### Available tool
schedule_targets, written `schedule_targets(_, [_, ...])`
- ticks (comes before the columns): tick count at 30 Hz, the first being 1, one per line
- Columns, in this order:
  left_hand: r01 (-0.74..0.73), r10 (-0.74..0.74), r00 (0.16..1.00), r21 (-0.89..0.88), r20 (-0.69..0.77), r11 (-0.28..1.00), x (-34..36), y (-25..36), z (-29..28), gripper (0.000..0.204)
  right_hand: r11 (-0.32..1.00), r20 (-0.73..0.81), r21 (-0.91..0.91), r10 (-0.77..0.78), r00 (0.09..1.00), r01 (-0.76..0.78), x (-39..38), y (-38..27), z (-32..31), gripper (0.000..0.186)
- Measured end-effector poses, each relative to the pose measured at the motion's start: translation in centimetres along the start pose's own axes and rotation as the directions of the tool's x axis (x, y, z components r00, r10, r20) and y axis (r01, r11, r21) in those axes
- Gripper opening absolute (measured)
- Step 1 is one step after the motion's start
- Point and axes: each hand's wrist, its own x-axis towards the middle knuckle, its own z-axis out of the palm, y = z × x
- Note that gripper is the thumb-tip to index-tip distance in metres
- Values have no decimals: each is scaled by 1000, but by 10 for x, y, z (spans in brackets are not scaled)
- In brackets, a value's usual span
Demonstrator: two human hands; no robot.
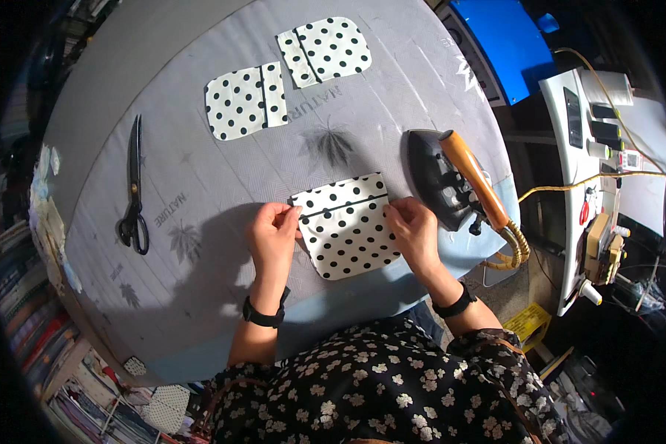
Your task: Ironing small pieces of polka dot fabric on an ironing board.
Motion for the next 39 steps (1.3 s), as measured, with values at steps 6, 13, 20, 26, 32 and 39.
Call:
schedule_targets(6, [-20,20,1000,-49,8,999,4,-8,2,11,1000,9,1,21,1000,-21,2,-2,-1,20])
schedule_targets(13, [-282,339,934,349,-114,893,-4,-3,4,16,999,4,-28,27,1000,-27,0,-4,-2,19])
schedule_targets(20, [-34,133,915,-258,380,965,-78,43,3,51,801,236,-122,-551,801,587,-54,-51,5,14])
schedule_targets(26, [399,-221,902,-520,372,755,-93,53,-14,29,589,369,71,-766,527,805,-84,-57,9,25])
schedule_targets(32, [427,-5,834,-639,552,639,-90,58,-15,44,928,-23,241,-286,958,283,-53,-37,-29,32])
schedule_targets(39, [276,30,864,-523,502,807,-57,45,-2,51,721,384,633,24,923,-282,-40,5,-25,47])
